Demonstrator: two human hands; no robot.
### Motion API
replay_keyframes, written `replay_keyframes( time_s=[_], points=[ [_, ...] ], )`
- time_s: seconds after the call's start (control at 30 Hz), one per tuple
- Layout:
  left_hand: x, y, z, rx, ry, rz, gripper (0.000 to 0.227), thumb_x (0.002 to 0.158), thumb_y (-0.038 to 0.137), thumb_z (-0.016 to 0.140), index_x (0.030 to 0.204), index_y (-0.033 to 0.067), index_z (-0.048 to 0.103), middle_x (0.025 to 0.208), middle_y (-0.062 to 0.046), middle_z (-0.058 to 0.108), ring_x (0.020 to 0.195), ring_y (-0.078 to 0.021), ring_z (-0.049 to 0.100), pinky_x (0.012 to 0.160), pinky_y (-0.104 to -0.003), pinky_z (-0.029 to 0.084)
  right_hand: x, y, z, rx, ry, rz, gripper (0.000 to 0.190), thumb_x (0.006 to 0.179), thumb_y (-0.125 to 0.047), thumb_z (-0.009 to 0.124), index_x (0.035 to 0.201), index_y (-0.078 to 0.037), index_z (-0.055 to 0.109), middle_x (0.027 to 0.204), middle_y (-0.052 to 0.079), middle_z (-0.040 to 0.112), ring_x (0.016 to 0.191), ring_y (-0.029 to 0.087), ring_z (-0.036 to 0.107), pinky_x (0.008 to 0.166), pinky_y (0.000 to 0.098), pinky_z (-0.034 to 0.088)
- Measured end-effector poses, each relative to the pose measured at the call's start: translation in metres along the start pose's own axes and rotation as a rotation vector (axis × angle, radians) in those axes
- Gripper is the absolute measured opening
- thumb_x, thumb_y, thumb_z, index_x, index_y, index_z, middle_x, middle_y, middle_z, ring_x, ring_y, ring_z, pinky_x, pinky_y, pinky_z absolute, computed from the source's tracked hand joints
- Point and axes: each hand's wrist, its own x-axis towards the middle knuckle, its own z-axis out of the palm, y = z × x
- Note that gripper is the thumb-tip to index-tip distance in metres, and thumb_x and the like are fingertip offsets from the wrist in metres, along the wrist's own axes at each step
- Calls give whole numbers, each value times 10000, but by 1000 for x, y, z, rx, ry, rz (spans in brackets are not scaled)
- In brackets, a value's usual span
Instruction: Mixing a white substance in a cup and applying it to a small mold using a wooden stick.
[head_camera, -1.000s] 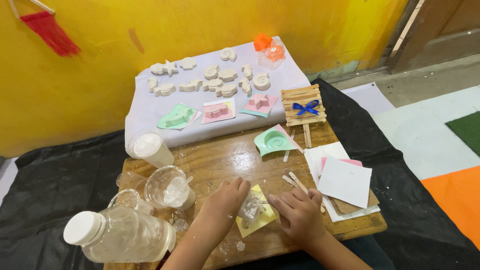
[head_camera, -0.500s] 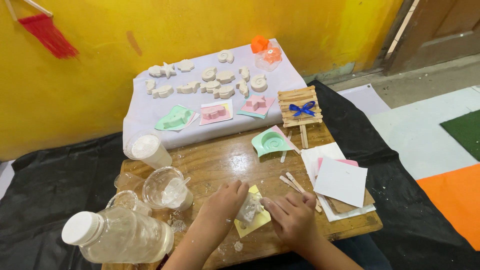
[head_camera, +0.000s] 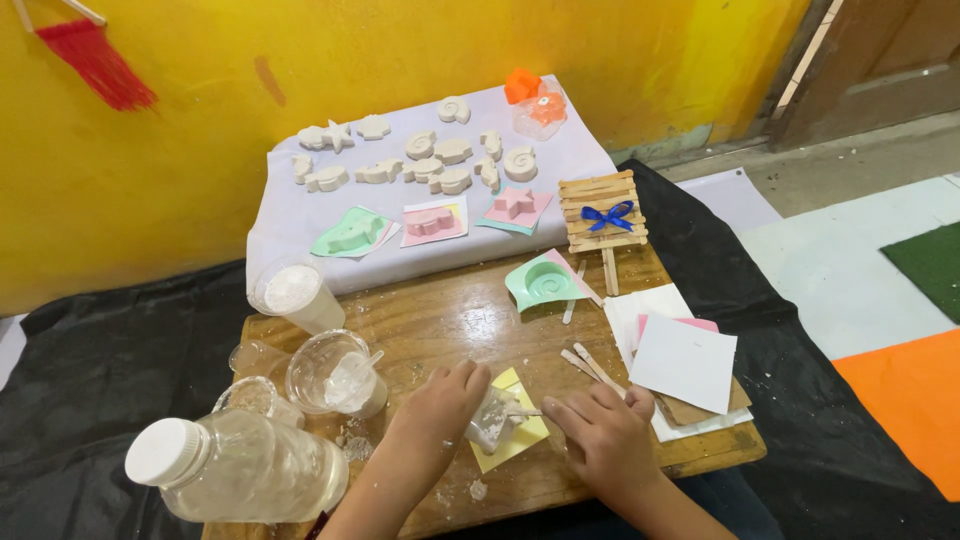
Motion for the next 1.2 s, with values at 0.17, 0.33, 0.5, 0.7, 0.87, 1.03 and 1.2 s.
replay_keyframes(
  time_s=[0.17, 0.33, 0.5, 0.7, 0.87, 1.03, 1.2],
  points=[
    [-4, -1, -3, -13, -13, -20, 776, 576, -225, 730, 1213, 115, 445, 1160, -59, 544, 968, -308, 589, 589, -494, 568, -8, 6, -11, 61, -139, 110, 383, 764, -133, 625, 1067, -345, 724, 864, -172, 707, 810, 177, 569, 773, 414, 244],
    [-12, -5, -6, -20, 101, 14, 742, 562, -251, 695, 1185, 99, 492, 1155, -55, 557, 978, -311, 559, 518, -490, 562, -13, 5, -18, -2, -98, 131, 385, 740, -94, 558, 1033, -293, 708, 808, -137, 635, 780, 176, 558, 729, 420, 223],
    [-10, -13, 8, -6, 139, 30, 707, 604, -174, 743, 1196, 112, 483, 1164, -54, 548, 987, -308, 563, 533, -492, 570, -14, -3, -22, -68, -47, 108, 264, 830, -142, 586, 1000, -295, 718, 773, -139, 605, 747, 181, 537, 753, 415, 224],
    [-21, -10, -6, -128, 212, 33, 568, 680, -153, 614, 1171, 101, 484, 1173, -88, 568, 1011, -321, 566, 632, -482, 535, -12, -14, -23, -66, -81, 105, 246, 807, -206, 596, 1000, -305, 712, 773, -137, 602, 754, 184, 546, 753, 432, 231],
    [-29, -11, -8, -182, 249, 43, 642, 572, -202, 612, 1132, 86, 489, 1149, -110, 578, 905, -317, 575, 608, -449, 483, -11, -21, -23, -29, -82, 119, 236, 793, -193, 635, 987, -290, 729, 786, -145, 633, 742, 176, 558, 750, 427, 234],
    [-29, -18, 8, -210, 327, 0, 589, 707, -173, 642, 1238, 34, 494, 1131, -178, 649, 919, -293, 645, 701, -395, 568, -8, -22, -19, 40, -162, 165, 226, 778, -190, 668, 980, -268, 733, 789, -129, 653, 745, 181, 554, 738, 416, 240],
    [-39, -18, 18, -354, 338, -80, 704, 635, -94, 776, 1254, 71, 484, 1211, -137, 636, 995, -303, 654, 768, -400, 538, 10, -20, -21, 91, -226, 232, 110, 832, -239, 652, 902, -267, 731, 703, -151, 635, 751, 167, 575, 798, 430, 254]
  ],
)
